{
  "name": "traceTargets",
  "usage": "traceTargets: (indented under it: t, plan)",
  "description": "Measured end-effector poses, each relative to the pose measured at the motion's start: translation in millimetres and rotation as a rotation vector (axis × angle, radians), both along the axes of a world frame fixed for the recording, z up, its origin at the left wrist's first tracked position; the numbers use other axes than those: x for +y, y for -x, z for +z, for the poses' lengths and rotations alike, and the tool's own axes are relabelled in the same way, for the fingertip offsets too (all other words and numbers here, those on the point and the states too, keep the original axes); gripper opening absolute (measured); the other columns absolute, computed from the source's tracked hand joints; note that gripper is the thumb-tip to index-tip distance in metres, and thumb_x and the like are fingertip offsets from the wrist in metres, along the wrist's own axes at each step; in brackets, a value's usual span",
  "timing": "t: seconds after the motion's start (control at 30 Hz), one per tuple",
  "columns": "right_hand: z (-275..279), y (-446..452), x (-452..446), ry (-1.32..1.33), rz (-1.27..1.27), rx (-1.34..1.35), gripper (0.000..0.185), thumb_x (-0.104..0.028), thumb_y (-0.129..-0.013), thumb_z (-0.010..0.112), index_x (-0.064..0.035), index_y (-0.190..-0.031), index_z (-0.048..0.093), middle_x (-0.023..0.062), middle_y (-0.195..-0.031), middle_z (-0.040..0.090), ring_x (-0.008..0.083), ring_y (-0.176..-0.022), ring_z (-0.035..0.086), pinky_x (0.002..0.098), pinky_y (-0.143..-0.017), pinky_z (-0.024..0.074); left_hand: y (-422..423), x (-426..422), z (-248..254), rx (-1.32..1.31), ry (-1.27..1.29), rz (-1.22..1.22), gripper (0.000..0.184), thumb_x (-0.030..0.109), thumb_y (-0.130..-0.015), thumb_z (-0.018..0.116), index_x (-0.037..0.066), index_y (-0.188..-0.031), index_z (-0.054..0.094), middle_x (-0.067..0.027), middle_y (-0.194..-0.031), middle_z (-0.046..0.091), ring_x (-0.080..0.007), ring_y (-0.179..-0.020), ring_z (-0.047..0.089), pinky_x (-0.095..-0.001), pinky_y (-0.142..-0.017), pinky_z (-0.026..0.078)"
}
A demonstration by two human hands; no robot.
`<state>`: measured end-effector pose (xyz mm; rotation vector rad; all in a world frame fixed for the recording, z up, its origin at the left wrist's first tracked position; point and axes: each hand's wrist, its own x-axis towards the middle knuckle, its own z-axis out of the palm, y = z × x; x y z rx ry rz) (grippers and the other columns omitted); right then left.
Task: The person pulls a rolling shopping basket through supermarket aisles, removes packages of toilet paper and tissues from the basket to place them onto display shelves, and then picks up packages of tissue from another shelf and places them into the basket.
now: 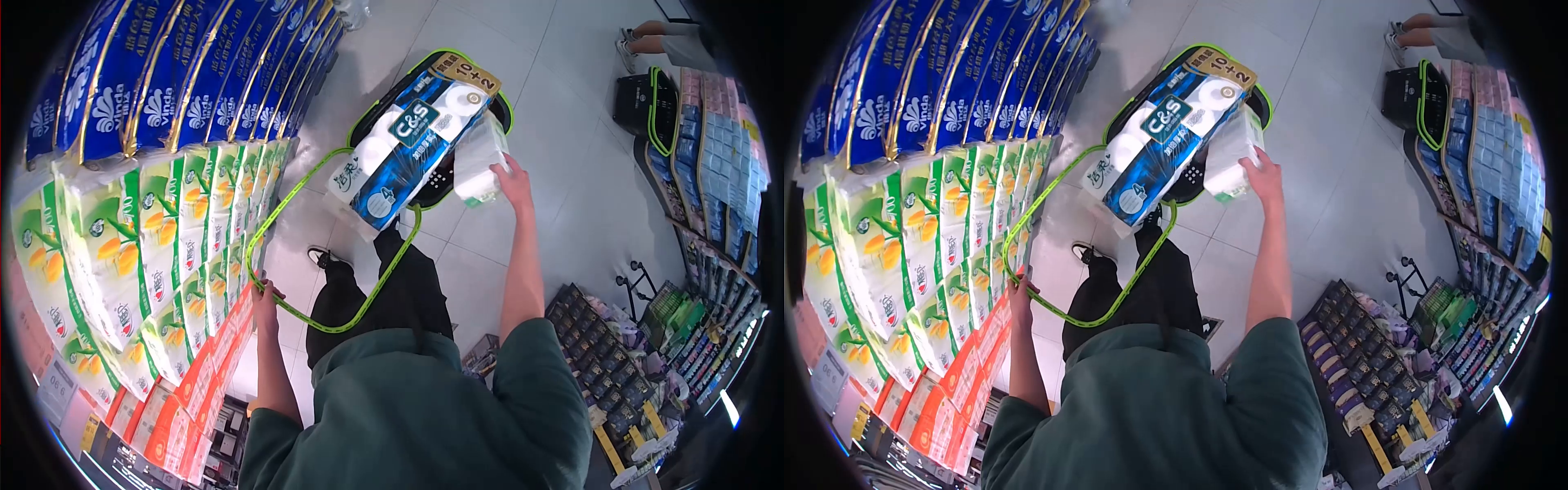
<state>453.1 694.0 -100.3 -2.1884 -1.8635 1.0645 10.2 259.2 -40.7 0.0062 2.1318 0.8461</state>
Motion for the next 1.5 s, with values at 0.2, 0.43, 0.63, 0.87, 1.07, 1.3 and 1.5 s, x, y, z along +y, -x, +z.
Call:
traceTargets:
  t: [0.2,0.43,0.63,0.87,1.07,1.3,1.5]
  plan:
    - [69,-25,-22,-0.025,-0.014,0.157,0.06,-0.042,-0.071,0.066,-0.0112,-0.122,0.061,0.0221,-0.108,0.058,0.0318,-0.095,0.056,0.0371,-0.088,0.0467,15,-16,-16,-0.085,-0.081,0.066,0.03,0.015,-0.093,0.051,-0.002,-0.117,0.043,-0.0119,-0.086,0.056,-0.0198,-0.073,0.059,-0.0325,-0.069,0.052]
    - [253,35,-112,-0.144,0.075,0.116,0.055,-0.035,-0.071,0.068,-0.0105,-0.12,0.062,0.0142,-0.102,0.049,0.0275,-0.089,0.055,0.0343,-0.08,0.0483,17,-42,-22,0.487,-0.094,-0.275,0.035,0.011,-0.085,0.061,-0.001,-0.114,0.045,-0.015,-0.096,0.053,-0.024,-0.083,0.055,-0.0346,-0.071,0.046]
    - [370,119,-186,-0.211,0.503,0.07,0.057,-0.032,-0.065,0.072,-0.0131,-0.118,0.064,0.0159,-0.108,0.05,0.031,-0.091,0.056,0.0388,-0.079,0.049,-36,4,33,0.174,-0.359,-0.384,0.03,0.022,-0.093,0.056,0.002,-0.116,0.052,-0.0123,-0.096,0.061,-0.02,-0.091,0.059,-0.0346,-0.08,0.048]
    - [461,178,-249,-0.189,1.026,0.45,0.067,-0.024,-0.046,0.079,-0.0099,-0.11,0.067,0.0134,-0.112,0.055,0.0294,-0.097,0.05,0.0397,-0.084,0.0425,-40,43,92,-1.071,-0.957,0.369,0.083,0.072,-0.087,0.029,0.013,-0.146,0.024,-0.0156,-0.143,0.037,-0.0345,-0.128,0.04,-0.056,-0.101,0.035]
    - [446,222,-270,-0.286,1.327,0.554,0.078,-0.028,-0.049,0.082,-0.0067,-0.12,0.06,0.0162,-0.124,0.051,0.029,-0.104,0.05,0.0401,-0.088,0.0441,7,-8,164,-1.047,-1.371,0.664,0.053,0.045,-0.096,0.032,0.009,-0.131,0.049,-0.0087,-0.126,0.058,-0.028,-0.117,0.053,-0.0453,-0.101,0.04]
    - [363,290,-277,0.137,0.501,1.226,0.106,-0.068,-0.073,0.063,-0.0058,-0.146,0.018,0.0149,-0.144,0.033,0.0272,-0.13,0.036,0.0418,-0.106,0.0335,34,-102,226,-0.604,-1.637,0.821,0.054,0.046,-0.097,0.03,0.011,-0.135,0.044,-0.0082,-0.133,0.052,-0.0279,-0.12,0.051,-0.0464,-0.1,0.04]
    - [381,406,-325,0.409,1.051,1.108,0.124,-0.015,-0.059,0.086,-0.0093,-0.149,0.001,0.0149,-0.138,0.04,0.025,-0.125,0.043,0.0379,-0.105,0.0347,76,-214,228,-0.368,-1.551,0.883,0.053,0.046,-0.097,0.034,0.011,-0.135,0.044,-0.0067,-0.133,0.051,-0.0247,-0.118,0.052,-0.0433,-0.097,0.043]
